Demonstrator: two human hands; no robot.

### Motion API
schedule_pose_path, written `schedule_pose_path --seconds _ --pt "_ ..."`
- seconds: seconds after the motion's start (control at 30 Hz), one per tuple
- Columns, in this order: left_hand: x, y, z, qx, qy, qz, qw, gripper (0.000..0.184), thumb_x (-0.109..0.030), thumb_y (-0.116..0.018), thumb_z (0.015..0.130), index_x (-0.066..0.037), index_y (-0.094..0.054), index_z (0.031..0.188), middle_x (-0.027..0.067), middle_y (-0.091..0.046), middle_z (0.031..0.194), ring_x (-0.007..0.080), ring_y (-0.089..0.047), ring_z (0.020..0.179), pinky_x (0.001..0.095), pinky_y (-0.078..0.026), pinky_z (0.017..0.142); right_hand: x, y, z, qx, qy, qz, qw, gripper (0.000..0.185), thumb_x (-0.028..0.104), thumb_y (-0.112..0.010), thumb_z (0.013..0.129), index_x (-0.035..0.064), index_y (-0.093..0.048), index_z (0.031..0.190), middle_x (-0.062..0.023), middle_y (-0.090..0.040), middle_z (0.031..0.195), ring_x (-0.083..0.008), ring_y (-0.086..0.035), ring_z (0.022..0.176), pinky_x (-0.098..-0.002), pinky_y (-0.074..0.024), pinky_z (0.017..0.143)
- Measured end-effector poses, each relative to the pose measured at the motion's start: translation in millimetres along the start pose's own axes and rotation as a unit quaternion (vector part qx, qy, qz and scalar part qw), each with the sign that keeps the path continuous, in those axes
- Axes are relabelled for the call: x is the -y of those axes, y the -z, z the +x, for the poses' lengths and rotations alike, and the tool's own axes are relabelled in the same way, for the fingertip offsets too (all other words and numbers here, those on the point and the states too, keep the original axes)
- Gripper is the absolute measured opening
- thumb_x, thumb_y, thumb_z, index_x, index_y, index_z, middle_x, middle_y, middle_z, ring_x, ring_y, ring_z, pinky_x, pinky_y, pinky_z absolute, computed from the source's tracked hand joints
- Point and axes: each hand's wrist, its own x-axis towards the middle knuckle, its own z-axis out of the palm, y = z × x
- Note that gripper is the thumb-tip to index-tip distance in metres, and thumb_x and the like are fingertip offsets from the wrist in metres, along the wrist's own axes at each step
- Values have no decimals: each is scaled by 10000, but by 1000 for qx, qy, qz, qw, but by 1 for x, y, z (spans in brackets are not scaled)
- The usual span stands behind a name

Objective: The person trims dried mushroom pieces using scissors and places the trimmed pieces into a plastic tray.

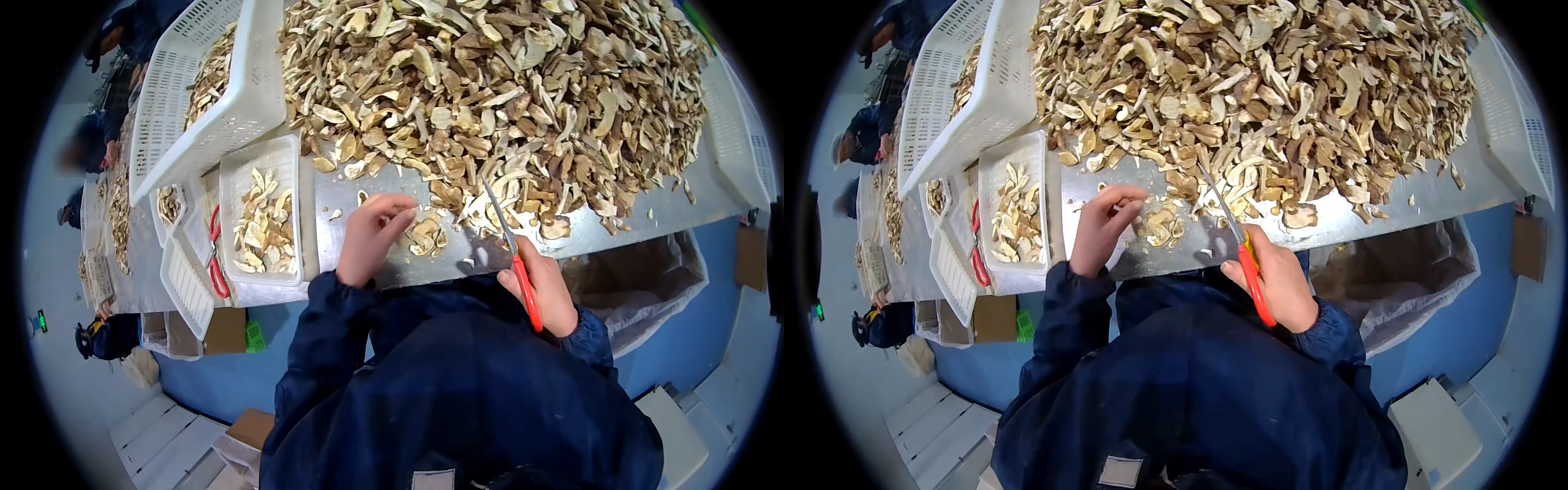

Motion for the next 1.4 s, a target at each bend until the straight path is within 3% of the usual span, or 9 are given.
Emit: schedule_pose_path --seconds 0.1,0.23,0.47,0.6,0.67,0.83,0.93,1.07,1.4 --pt "-1 -19 27 9 -175 180 968 230 -16 -620 812 -37 -645 1040 112 -581 835 228 -583 763 292 -459 683 -1 2 -4 -12 -5 -4 1000 543 345 -665 862 -9 -456 1217 -202 -580 716 -426 -596 717 -439 -450 638" --pt "5 -33 43 3 -202 286 937 232 21 -650 745 -30 -618 969 128 -542 833 332 -560 820 402 -459 703 -2 6 -11 -31 -11 -10 999 547 349 -666 861 -10 -454 1215 -197 -579 704 -414 -599 698 -434 -451 632" --pt "14 -12 26 -20 -214 323 922 183 -46 -630 783 -23 -604 962 132 -551 879 297 -558 826 384 -468 735 -7 3 -8 -34 -1 -4 999 539 347 -661 864 -11 -456 1212 -200 -582 710 -412 -605 701 -434 -453 630" --pt "11 -6 10 38 27 -36 998 246 -56 -595 843 -41 -566 1087 72 -563 891 189 -551 802 311 -452 694 -4 4 -5 -27 15 5 1000 536 355 -658 866 -2 -462 1215 -201 -584 711 -417 -606 710 -438 -454 634" --pt "7 6 5 93 150 -338 924 290 -73 -576 870 -50 -532 1155 37 -557 895 138 -534 798 266 -432 671 -4 4 -3 -28 15 4 999 535 360 -657 866 4 -465 1215 -200 -585 712 -420 -605 713 -439 -455 635" --pt "14 8 5 149 89 -518 838 274 -91 -568 880 -59 -533 1150 16 -547 888 109 -530 742 211 -390 588 -11 3 -4 -33 8 3 999 542 366 -657 864 1 -466 1215 -198 -589 715 -414 -607 707 -431 -458 630" --pt "8 -2 13 137 31 19 990 173 -85 -589 880 -76 -595 1052 17 -544 859 107 -550 734 223 -412 574 -10 4 -7 -35 -4 -4 999 550 369 -658 863 -8 -464 1213 -195 -597 727 -408 -610 705 -427 -461 630" --pt "-1 -29 13 74 -173 294 937 183 -58 -636 809 -95 -643 988 94 -561 844 267 -612 771 368 -498 667 -13 4 -12 -43 -15 10 999 556 367 -659 860 -17 -462 1211 -195 -616 763 -407 -614 717 -427 -467 640" --pt "-6 -1 12 56 -44 256 964 214 -41 -674 777 -58 -646 989 129 -607 913 302 -632 733 366 -513 672 -18 8 -13 -58 -22 -4 998 555 364 -661 864 -34 -466 1198 -204 -619 788 -406 -620 742 -426 -469 653"
